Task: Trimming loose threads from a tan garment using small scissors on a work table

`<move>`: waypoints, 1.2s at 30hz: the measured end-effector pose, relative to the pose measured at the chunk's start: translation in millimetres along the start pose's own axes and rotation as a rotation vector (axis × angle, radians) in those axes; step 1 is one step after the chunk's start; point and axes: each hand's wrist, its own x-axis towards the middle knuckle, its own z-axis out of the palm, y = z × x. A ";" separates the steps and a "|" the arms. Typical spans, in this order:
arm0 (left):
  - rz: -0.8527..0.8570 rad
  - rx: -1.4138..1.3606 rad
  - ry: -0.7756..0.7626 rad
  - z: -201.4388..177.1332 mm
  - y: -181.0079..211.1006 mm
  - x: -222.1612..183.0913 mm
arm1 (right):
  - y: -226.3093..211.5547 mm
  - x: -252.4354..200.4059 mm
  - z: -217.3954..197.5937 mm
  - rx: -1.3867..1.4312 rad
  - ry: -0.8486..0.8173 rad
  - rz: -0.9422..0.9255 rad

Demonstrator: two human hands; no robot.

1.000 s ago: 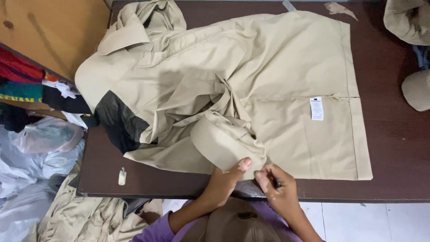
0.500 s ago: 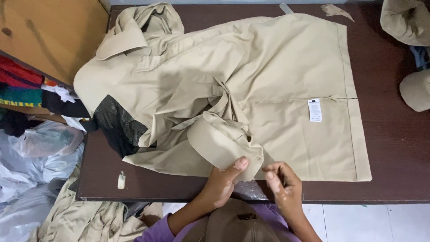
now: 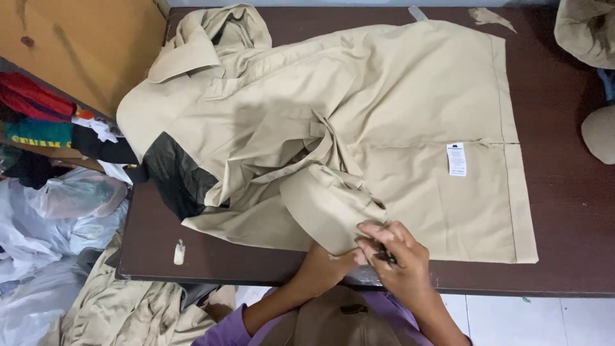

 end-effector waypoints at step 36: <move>-0.115 -0.386 0.157 -60.8 -24.0 27.0 | 24.3 -23.4 -13.2 0.152 -0.364 0.318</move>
